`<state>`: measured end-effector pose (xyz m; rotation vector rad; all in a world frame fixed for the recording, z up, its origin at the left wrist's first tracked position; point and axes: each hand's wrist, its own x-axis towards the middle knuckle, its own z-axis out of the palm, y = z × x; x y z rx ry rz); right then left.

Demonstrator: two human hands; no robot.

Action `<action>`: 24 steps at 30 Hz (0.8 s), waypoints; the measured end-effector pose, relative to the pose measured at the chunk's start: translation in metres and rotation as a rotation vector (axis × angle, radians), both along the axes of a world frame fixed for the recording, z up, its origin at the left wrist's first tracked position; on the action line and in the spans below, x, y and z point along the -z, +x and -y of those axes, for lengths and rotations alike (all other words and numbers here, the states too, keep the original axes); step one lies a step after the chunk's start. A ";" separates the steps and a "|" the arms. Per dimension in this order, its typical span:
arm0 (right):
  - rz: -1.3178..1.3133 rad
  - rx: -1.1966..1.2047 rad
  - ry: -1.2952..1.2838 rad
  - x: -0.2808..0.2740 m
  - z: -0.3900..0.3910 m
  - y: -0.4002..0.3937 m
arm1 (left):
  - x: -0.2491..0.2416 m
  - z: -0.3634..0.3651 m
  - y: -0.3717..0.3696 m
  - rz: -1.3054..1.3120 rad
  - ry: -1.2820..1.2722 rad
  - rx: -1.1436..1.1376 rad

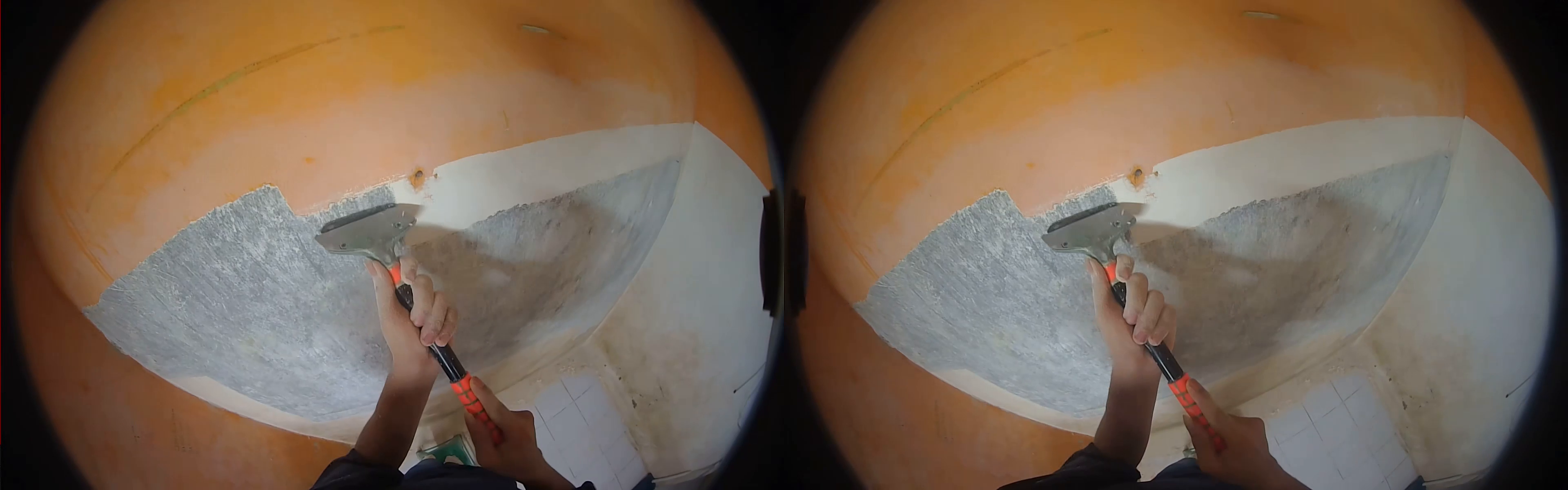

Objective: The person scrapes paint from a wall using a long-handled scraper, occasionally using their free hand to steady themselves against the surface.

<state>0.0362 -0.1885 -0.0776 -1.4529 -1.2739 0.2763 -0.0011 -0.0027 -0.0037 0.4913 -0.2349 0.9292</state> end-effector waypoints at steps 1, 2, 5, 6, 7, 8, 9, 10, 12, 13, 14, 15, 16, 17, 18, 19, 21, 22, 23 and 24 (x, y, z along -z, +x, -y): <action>0.070 0.024 0.011 0.001 -0.004 0.004 | 0.004 0.000 -0.001 0.010 0.006 0.018; 0.056 0.026 -0.004 -0.001 -0.006 0.007 | 0.004 0.000 0.000 -0.004 -0.010 0.020; 0.029 -0.007 -0.020 0.002 -0.010 0.008 | 0.000 -0.005 0.002 0.031 0.075 -0.012; 0.028 -0.010 -0.025 0.014 -0.011 0.004 | 0.007 -0.004 -0.001 0.030 0.070 -0.015; -0.013 -0.014 -0.050 0.030 -0.009 -0.002 | 0.021 -0.003 -0.005 -0.065 0.043 -0.025; -0.048 -0.021 -0.076 0.047 -0.008 -0.008 | 0.037 -0.003 -0.009 -0.154 0.016 -0.038; -0.085 -0.019 -0.103 0.066 -0.008 -0.015 | 0.057 -0.004 -0.012 -0.177 0.005 -0.030; -0.085 -0.022 -0.107 0.079 -0.008 -0.019 | 0.071 -0.005 -0.014 -0.176 0.001 -0.033; -0.197 -0.005 -0.115 0.099 -0.005 -0.029 | 0.091 -0.002 -0.019 -0.338 -0.006 -0.071; -0.190 -0.006 -0.167 0.104 -0.004 -0.028 | 0.095 0.000 -0.021 -0.434 0.023 -0.134; -0.190 -0.001 -0.171 0.106 -0.003 -0.025 | 0.095 0.000 -0.021 -0.434 0.020 -0.130; -0.121 0.020 -0.203 0.104 -0.004 -0.024 | 0.096 0.000 -0.021 -0.429 -0.013 -0.126; -0.050 0.044 -0.235 0.101 -0.004 -0.024 | 0.097 0.001 -0.021 -0.422 -0.046 -0.121; -0.049 0.054 -0.241 0.102 -0.005 -0.025 | 0.096 0.000 -0.022 -0.421 -0.050 -0.110; -0.015 0.065 -0.207 0.105 -0.007 -0.025 | 0.095 -0.002 -0.022 -0.412 -0.012 -0.098; 0.019 0.075 -0.174 0.106 -0.010 -0.025 | 0.094 -0.004 -0.022 -0.404 0.025 -0.089; 0.004 0.097 -0.117 0.100 -0.015 -0.030 | 0.087 -0.002 -0.022 -0.393 0.034 -0.087; -0.006 0.108 -0.052 0.096 -0.017 -0.030 | 0.085 -0.003 -0.022 -0.378 0.049 -0.097; 0.010 0.106 -0.056 0.092 -0.018 -0.029 | 0.086 -0.008 -0.023 -0.308 0.105 -0.067; -0.029 0.107 -0.094 0.088 -0.018 -0.030 | 0.082 -0.011 -0.021 -0.294 0.104 -0.069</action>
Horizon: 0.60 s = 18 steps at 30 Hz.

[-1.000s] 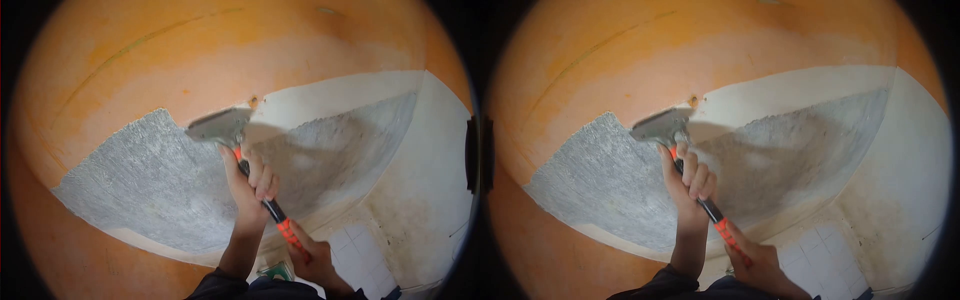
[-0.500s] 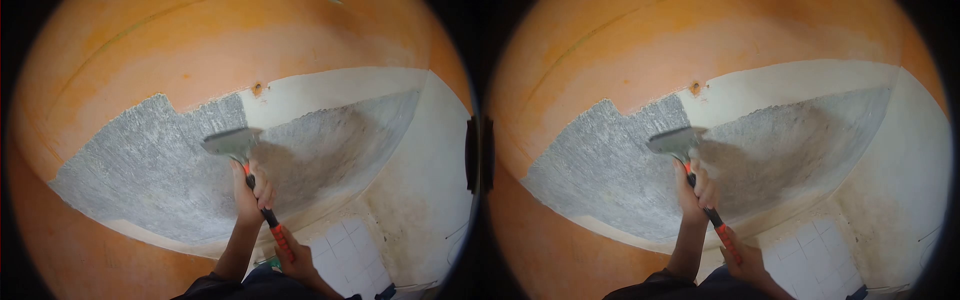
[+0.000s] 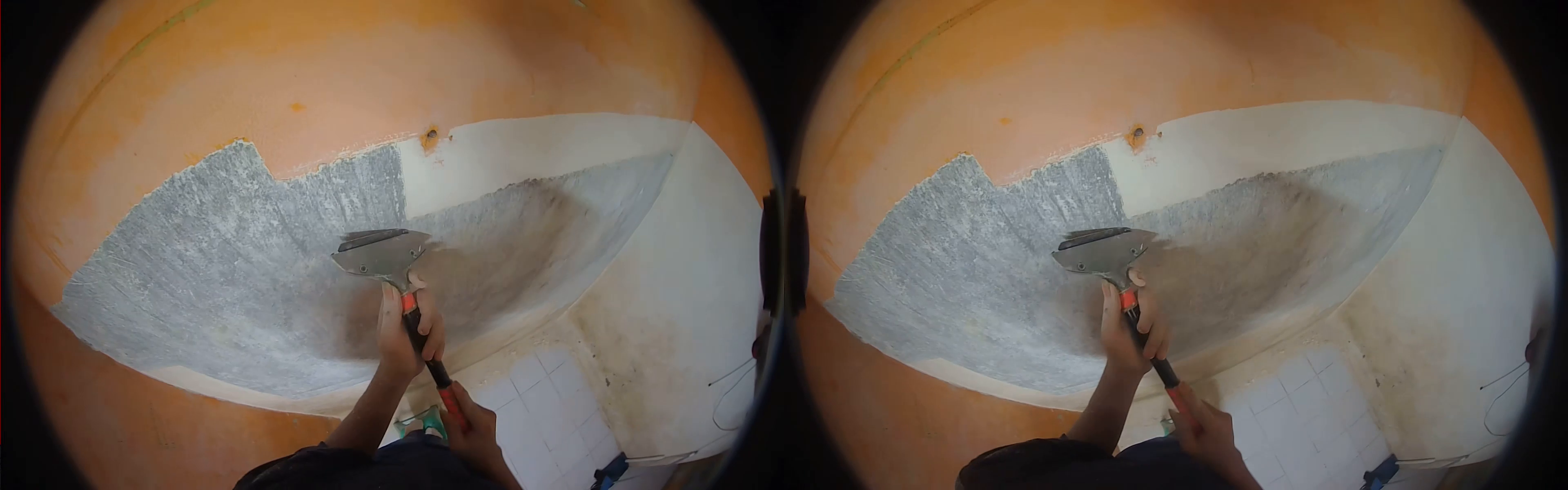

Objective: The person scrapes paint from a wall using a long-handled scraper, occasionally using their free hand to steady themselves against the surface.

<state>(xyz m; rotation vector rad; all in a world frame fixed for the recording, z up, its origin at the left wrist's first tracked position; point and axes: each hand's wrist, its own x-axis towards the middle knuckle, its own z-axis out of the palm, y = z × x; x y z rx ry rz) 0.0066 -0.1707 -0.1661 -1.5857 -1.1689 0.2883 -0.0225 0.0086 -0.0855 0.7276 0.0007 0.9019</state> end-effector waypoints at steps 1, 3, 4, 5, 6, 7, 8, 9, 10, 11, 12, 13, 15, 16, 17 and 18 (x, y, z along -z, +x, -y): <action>-0.053 0.006 -0.039 -0.003 0.001 -0.003 | -0.006 0.000 -0.001 0.031 0.020 0.006; -0.048 0.020 -0.011 -0.010 0.000 -0.005 | -0.007 -0.002 0.002 0.133 0.023 0.047; -0.048 0.027 0.018 -0.013 0.000 -0.006 | -0.008 -0.004 0.004 0.132 0.022 0.047; -0.049 0.026 0.018 -0.016 0.001 -0.006 | -0.011 -0.004 0.006 0.156 0.046 0.050; -0.130 0.012 -0.044 -0.019 0.003 -0.008 | -0.012 -0.003 0.006 0.176 0.068 0.053; -0.213 0.000 -0.107 -0.020 0.005 -0.009 | -0.012 -0.002 0.006 0.171 0.065 0.054; -0.215 0.001 -0.108 -0.017 0.008 -0.009 | -0.011 0.000 0.006 0.129 0.043 0.025; -0.216 -0.013 -0.115 -0.013 0.011 -0.009 | -0.011 0.002 0.007 0.089 0.024 -0.003; -0.218 -0.027 -0.122 -0.011 0.014 -0.008 | -0.010 0.005 0.006 0.088 0.026 -0.001; -0.216 -0.026 -0.120 -0.011 0.016 -0.004 | -0.009 0.007 0.007 0.049 -0.005 -0.007; -0.190 -0.034 -0.147 -0.013 0.017 0.001 | -0.009 0.009 0.008 0.010 -0.036 -0.013; -0.168 -0.041 -0.174 -0.015 0.019 0.004 | -0.011 0.009 0.010 0.007 -0.034 -0.012; -0.137 -0.056 -0.231 -0.020 0.022 0.007 | -0.019 0.011 0.011 -0.011 -0.051 -0.044; -0.121 -0.068 -0.259 -0.023 0.022 0.007 | -0.019 0.011 0.012 -0.020 -0.049 -0.048; -0.146 -0.027 -0.110 -0.028 0.019 0.004 | -0.018 0.012 0.013 -0.019 -0.056 -0.042; -0.151 -0.034 -0.108 -0.025 0.020 0.002 | -0.017 0.013 0.013 -0.015 -0.062 -0.037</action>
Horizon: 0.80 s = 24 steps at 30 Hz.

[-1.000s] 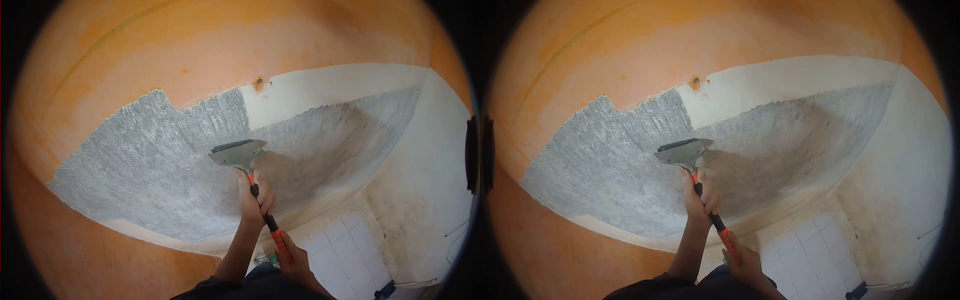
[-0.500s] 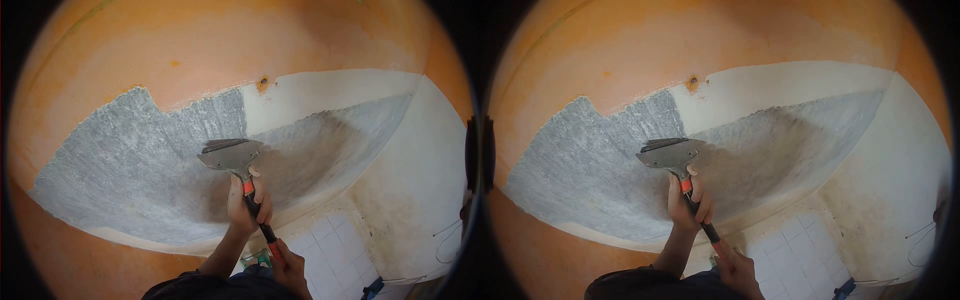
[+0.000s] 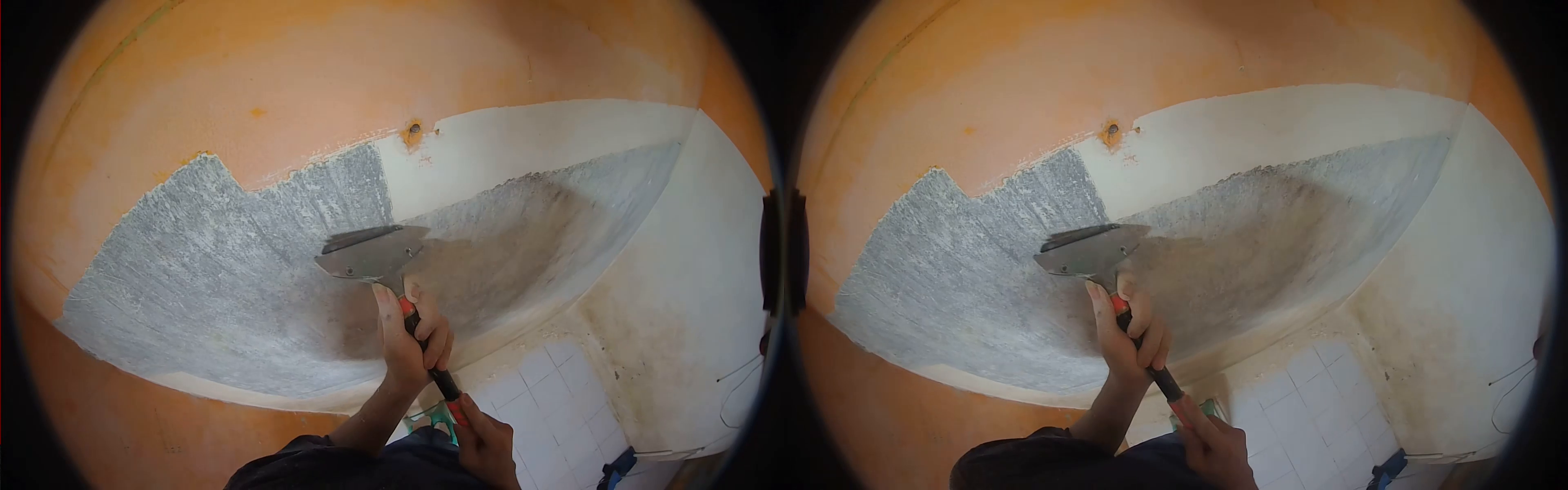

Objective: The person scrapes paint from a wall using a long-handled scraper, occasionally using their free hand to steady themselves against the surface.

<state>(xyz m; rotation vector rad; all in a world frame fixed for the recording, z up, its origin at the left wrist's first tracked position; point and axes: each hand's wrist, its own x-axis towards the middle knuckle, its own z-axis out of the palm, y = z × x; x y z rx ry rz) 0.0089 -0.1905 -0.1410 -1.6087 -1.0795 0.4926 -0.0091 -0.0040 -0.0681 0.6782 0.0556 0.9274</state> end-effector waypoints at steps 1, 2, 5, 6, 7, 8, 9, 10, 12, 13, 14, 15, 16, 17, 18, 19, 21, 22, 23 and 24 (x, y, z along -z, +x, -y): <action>-0.005 0.010 0.036 0.005 0.001 -0.003 | 0.002 0.000 -0.001 -0.009 0.006 -0.003; -0.009 0.020 0.069 0.008 0.003 -0.006 | 0.005 0.001 -0.002 -0.038 0.013 -0.014; 0.065 0.000 0.067 -0.003 -0.004 0.005 | -0.001 -0.001 0.003 -0.016 0.018 -0.020; 0.054 -0.002 0.068 -0.002 -0.003 0.005 | -0.003 0.000 0.003 0.033 0.009 -0.011; 0.065 -0.007 0.055 -0.001 -0.001 0.008 | 0.001 0.003 0.003 0.028 0.008 -0.015; 0.079 -0.009 0.048 -0.001 -0.001 0.010 | 0.005 0.003 0.003 0.010 0.009 -0.017; 0.071 0.032 0.122 0.000 -0.003 0.004 | 0.006 0.002 0.003 -0.010 0.013 -0.015; 0.073 0.032 0.126 -0.001 -0.003 0.006 | 0.003 0.001 0.004 -0.008 0.018 -0.014; 0.112 -0.006 0.050 -0.005 0.000 0.008 | 0.000 0.002 0.004 -0.021 0.019 -0.024; 0.112 -0.006 0.043 -0.007 0.000 0.010 | -0.001 0.002 0.005 -0.021 0.012 -0.024; 0.090 0.022 0.080 -0.008 -0.002 0.011 | -0.003 0.001 0.007 0.015 0.017 -0.009; 0.071 0.049 0.119 -0.008 -0.003 0.012 | -0.004 0.002 0.008 0.055 0.024 0.004; 0.073 0.050 0.121 -0.007 -0.001 0.013 | -0.002 0.003 0.008 0.057 0.026 0.005; 0.085 0.044 0.107 -0.005 0.000 0.013 | 0.002 0.004 0.007 0.032 0.002 0.002; 0.100 0.036 0.091 -0.004 0.001 0.014 | 0.002 0.004 0.006 0.011 -0.024 -0.004; 0.103 0.037 0.090 -0.005 -0.001 0.016 | 0.001 0.003 0.007 0.013 -0.025 -0.004; 0.170 0.039 0.082 -0.009 -0.003 0.017 | -0.005 0.001 0.007 0.034 0.018 0.001; 0.161 0.044 0.074 -0.010 -0.001 0.016 | -0.003 0.001 0.007 0.024 0.010 0.006; 0.155 0.012 0.039 -0.013 0.001 0.018 | -0.001 0.001 0.007 0.035 0.001 0.011; 0.152 -0.018 0.009 -0.013 0.003 0.019 | 0.000 0.000 0.008 0.048 -0.005 0.015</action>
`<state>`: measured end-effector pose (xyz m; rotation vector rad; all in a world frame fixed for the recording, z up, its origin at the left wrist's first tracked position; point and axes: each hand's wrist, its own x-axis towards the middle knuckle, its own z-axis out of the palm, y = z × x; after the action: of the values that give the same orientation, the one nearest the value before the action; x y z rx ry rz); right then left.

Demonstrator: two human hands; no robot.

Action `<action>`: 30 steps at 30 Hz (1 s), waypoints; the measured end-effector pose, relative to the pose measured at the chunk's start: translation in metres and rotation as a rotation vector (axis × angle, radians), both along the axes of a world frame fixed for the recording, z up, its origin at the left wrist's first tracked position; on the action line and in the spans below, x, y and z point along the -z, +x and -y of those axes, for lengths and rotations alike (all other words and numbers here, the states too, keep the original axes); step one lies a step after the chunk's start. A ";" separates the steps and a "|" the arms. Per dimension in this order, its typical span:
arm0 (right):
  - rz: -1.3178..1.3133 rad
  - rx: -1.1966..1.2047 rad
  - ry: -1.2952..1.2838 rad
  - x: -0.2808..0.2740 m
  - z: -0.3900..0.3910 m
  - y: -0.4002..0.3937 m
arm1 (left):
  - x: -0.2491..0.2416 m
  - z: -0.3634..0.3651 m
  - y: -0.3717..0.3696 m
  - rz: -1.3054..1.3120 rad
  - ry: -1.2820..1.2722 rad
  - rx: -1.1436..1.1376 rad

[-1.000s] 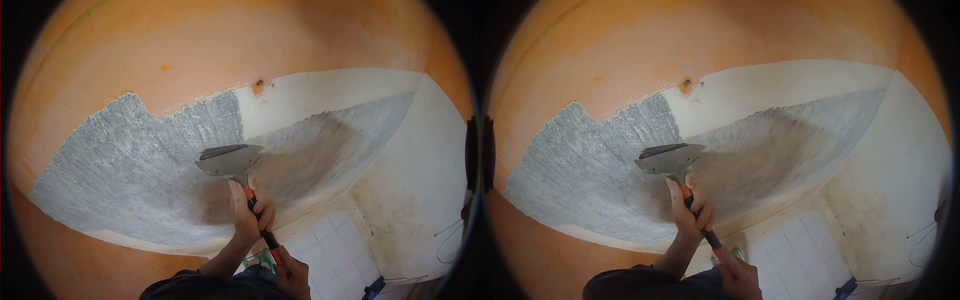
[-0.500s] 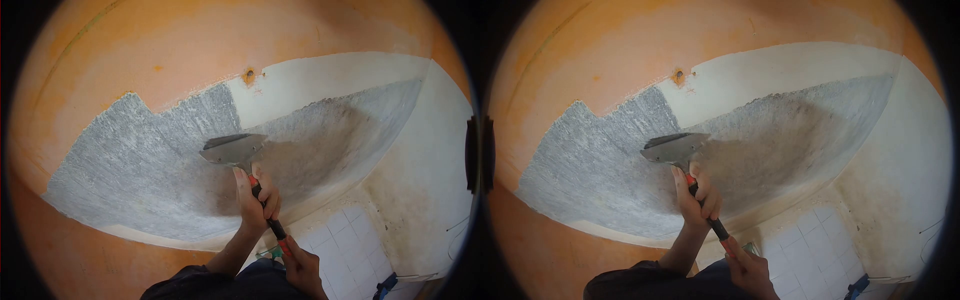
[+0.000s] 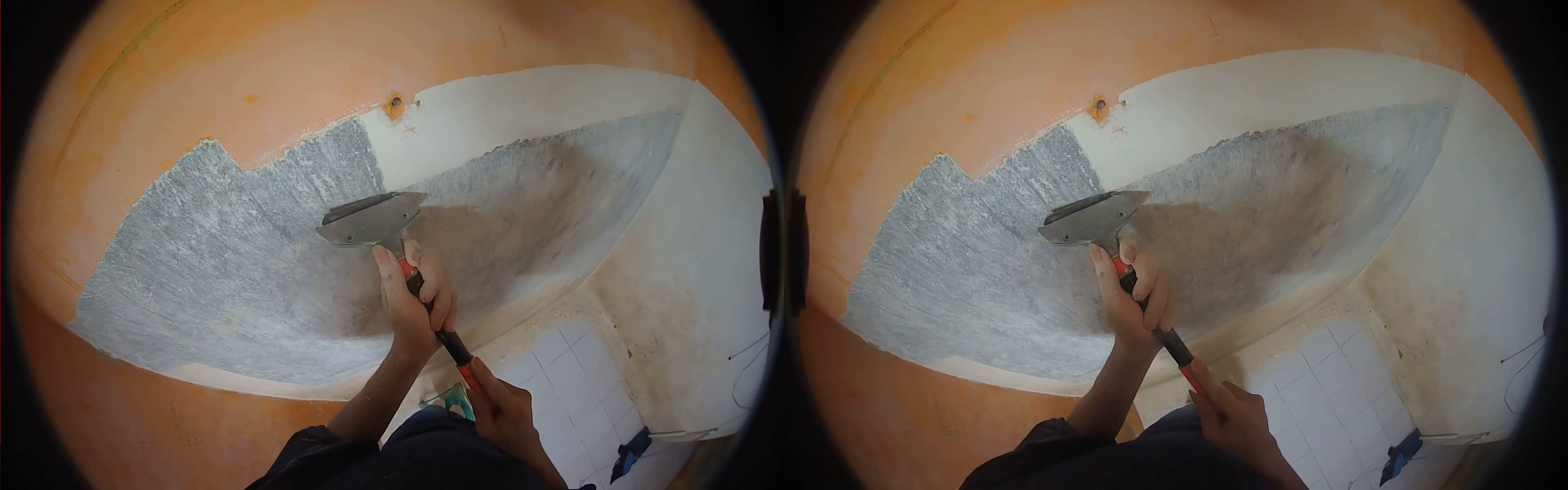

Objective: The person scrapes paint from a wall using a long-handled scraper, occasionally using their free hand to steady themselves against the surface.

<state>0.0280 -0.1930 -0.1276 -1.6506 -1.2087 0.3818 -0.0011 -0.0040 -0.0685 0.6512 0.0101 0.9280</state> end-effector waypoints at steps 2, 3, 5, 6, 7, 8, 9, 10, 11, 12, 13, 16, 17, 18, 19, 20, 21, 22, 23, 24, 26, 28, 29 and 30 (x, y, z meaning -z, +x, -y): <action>0.002 0.008 0.016 0.003 0.001 -0.002 | 0.005 0.001 -0.001 -0.018 -0.008 0.007; 0.009 0.008 0.006 0.003 0.000 -0.001 | 0.006 0.001 -0.001 -0.025 -0.017 0.005; 0.003 0.024 -0.007 0.003 -0.002 -0.003 | 0.002 -0.002 -0.001 -0.004 0.004 0.017; 0.010 0.042 0.054 0.005 -0.005 -0.002 | 0.001 -0.003 0.000 0.024 0.021 0.017; 0.013 0.062 0.115 0.007 -0.006 -0.003 | 0.002 -0.003 0.000 0.014 0.015 0.027; 0.005 0.069 0.110 0.009 -0.005 -0.004 | 0.003 -0.003 -0.001 0.018 0.027 0.020; 0.001 0.062 0.101 0.011 -0.003 -0.004 | 0.004 -0.003 -0.001 0.023 0.041 0.012; -0.004 0.056 0.096 0.012 -0.004 -0.005 | 0.006 -0.004 -0.002 0.014 0.041 0.019; -0.011 0.064 0.097 0.011 -0.006 -0.007 | 0.009 -0.004 -0.002 0.009 0.048 0.009; -0.016 0.066 0.094 0.011 -0.007 -0.006 | 0.011 -0.003 -0.001 0.008 0.050 -0.003; -0.020 0.065 0.092 0.011 -0.008 -0.005 | 0.009 -0.004 -0.001 0.006 0.048 0.000; -0.021 0.063 0.094 0.008 -0.008 -0.005 | 0.003 -0.006 -0.002 0.037 0.110 0.012; -0.021 0.063 0.098 0.009 -0.008 -0.006 | 0.008 -0.005 -0.003 0.020 0.078 0.016; -0.023 0.067 0.093 0.011 -0.006 -0.009 | 0.010 -0.005 -0.005 0.002 0.046 0.023; -0.018 0.069 0.090 0.012 -0.006 -0.009 | 0.009 -0.005 -0.004 0.008 0.050 0.023; -0.013 0.070 0.095 0.009 -0.008 -0.007 | 0.006 -0.006 -0.003 0.015 0.051 0.019; -0.024 0.064 0.090 0.005 -0.009 -0.006 | 0.005 -0.006 -0.003 0.019 0.048 0.015; -0.037 0.055 0.083 0.003 -0.010 -0.005 | 0.004 -0.007 -0.003 0.020 0.049 0.011; -0.036 0.051 0.082 0.005 -0.010 -0.005 | 0.004 -0.007 -0.002 0.032 0.064 0.021; -0.016 0.053 0.086 0.007 -0.009 -0.004 | 0.002 -0.008 -0.001 0.047 0.082 0.030; -0.002 0.057 0.096 0.009 -0.009 -0.007 | 0.006 -0.005 -0.007 0.009 0.082 0.004; -0.023 0.056 0.114 0.007 -0.010 -0.007 | 0.002 -0.008 -0.003 -0.016 0.084 -0.015; -0.024 0.057 0.112 0.006 -0.012 -0.007 | -0.004 -0.010 -0.001 0.038 0.093 0.011; -0.027 0.063 0.129 0.003 -0.013 -0.006 | -0.006 -0.010 -0.001 0.090 0.100 0.033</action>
<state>0.0222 -0.1798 -0.1307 -1.5637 -1.1347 0.2808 -0.0026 0.0061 -0.0620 0.6992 -0.1273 0.9294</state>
